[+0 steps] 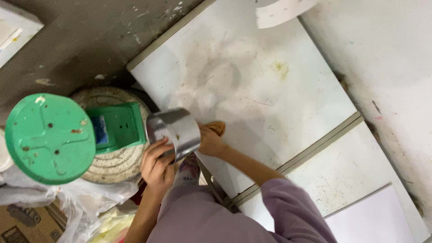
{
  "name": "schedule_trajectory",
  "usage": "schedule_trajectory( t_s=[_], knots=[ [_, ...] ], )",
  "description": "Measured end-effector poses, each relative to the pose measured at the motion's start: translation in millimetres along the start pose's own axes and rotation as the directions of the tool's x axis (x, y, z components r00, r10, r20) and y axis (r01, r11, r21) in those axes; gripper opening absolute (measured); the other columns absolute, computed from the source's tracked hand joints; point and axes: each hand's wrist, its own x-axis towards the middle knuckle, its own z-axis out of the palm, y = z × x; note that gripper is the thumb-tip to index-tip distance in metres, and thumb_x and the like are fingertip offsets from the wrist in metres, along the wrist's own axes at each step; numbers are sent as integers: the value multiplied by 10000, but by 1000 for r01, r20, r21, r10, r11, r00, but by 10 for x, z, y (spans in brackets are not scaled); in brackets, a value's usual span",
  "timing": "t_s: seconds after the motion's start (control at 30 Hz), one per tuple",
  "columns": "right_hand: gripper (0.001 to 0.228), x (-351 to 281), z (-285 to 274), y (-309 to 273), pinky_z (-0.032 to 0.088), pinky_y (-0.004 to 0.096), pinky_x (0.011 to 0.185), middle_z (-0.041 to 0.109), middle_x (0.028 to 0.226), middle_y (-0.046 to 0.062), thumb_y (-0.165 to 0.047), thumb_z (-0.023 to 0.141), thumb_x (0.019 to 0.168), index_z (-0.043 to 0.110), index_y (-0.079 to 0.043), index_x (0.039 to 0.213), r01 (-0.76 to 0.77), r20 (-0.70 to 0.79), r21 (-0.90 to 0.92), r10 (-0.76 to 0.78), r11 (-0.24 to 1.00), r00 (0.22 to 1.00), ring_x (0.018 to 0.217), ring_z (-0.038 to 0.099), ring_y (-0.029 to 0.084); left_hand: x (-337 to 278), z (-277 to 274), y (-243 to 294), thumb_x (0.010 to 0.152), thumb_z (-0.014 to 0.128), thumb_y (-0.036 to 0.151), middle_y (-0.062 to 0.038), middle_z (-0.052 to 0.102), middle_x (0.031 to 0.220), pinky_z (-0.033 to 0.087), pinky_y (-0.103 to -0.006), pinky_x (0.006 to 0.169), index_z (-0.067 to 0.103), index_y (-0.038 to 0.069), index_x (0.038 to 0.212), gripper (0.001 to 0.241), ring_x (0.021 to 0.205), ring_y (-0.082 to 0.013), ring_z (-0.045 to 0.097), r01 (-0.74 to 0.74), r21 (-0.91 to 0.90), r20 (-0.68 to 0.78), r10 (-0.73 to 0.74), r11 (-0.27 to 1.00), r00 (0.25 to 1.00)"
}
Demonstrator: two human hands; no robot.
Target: The person places a bag of dough into a freezer, discards debris from a white tray into a bin, wipes a workstation and a metal ring with a cloth, and cuts a plastic bag using shears.
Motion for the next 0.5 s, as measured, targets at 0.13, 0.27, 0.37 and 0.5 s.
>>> schedule_trajectory(
  t_s=[0.13, 0.27, 0.37, 0.5],
  knots=[
    [457, -105, -745, 1110, 479, 368, 1042, 593, 1381, 183, -260, 371, 1079, 494, 7, 1429, -234, -77, -49, 229, 971, 970, 1136, 613, 288, 185, -84, -53, 689, 612, -88, -165, 700, 1045, 599, -441, 921, 654, -26, 831, 160, 1115, -370, 695, -17, -16, -24, 16, 1000, 1000],
    [443, -84, -1403, 2513, 543, 378, 927, 675, 1249, 178, -280, 447, 1020, 558, -7, 1352, -550, -507, -385, 328, 741, 797, 965, 678, 308, 115, -246, -131, 711, 672, -56, -152, 697, 1038, 613, -412, 887, 683, -16, 871, 165, 1091, -355, 700, -65, 34, -35, 66, 997, 997],
    [530, 460, -1223, 2773, 532, 368, 918, 692, 1188, 104, -534, 277, 1050, 586, -142, 1229, -764, -775, -614, 29, 196, 631, 1033, 682, 303, -59, -293, -163, 768, 685, -57, -133, 711, 1057, 628, -400, 890, 674, 11, 895, 144, 1087, -339, 711, -62, 72, -52, 65, 996, 997],
    [353, 1408, -256, 1887, 534, 370, 915, 657, 1182, 150, -94, 482, 965, 567, 7, 1293, -445, -624, 28, 363, 895, 692, 1070, 642, 310, -192, -366, -105, 755, 638, -43, -129, 717, 1027, 605, -375, 807, 689, 28, 890, 160, 1062, -344, 726, -52, 53, 29, 51, 997, 998]
  ],
)
